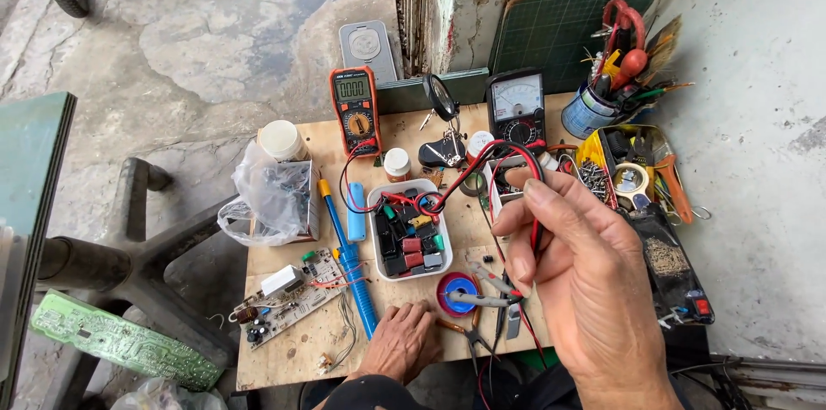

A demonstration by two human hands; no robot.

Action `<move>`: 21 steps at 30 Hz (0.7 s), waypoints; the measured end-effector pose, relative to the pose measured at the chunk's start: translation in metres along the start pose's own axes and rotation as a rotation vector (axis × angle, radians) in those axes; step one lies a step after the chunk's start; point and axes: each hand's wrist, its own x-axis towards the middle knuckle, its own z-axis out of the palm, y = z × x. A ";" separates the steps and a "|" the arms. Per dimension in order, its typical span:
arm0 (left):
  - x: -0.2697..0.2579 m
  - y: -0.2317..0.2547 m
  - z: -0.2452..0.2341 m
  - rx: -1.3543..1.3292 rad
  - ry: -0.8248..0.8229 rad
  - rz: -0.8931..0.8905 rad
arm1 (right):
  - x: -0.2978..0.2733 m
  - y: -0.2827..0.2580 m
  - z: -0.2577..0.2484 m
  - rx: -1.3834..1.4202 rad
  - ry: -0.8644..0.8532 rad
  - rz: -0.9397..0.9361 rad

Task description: The person works on a cluttered workbench, handling a circuit board and a multimeter. They connect the multimeter probes to the board, adjust the dial, and examine the components. The person also picks up a small box and a green circuit board from the table.

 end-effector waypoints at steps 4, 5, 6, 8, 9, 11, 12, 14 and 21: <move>0.008 -0.002 -0.009 -0.090 0.042 -0.051 | -0.003 0.001 0.000 0.015 -0.018 0.004; 0.011 -0.004 -0.006 -0.061 0.046 0.001 | -0.003 0.000 0.001 0.014 -0.021 0.002; 0.015 -0.008 -0.004 -0.030 0.051 0.055 | -0.004 -0.002 0.001 0.015 -0.024 -0.002; 0.021 -0.013 -0.018 -0.034 -0.002 0.156 | -0.005 -0.004 -0.003 -0.003 -0.018 -0.019; 0.024 -0.014 -0.024 -0.041 -0.060 0.255 | -0.006 -0.006 -0.007 -0.021 -0.010 -0.029; 0.029 -0.004 -0.044 -0.038 -0.018 0.336 | -0.008 -0.008 -0.007 -0.026 0.006 -0.013; 0.030 0.001 -0.055 -0.035 0.021 0.413 | -0.009 -0.009 -0.007 -0.028 0.020 0.009; 0.032 0.016 -0.077 -0.126 0.055 0.417 | -0.011 -0.009 0.003 -0.039 0.011 0.062; 0.015 0.014 -0.115 -0.728 0.049 -0.091 | -0.014 0.046 0.016 -1.207 -0.510 -0.074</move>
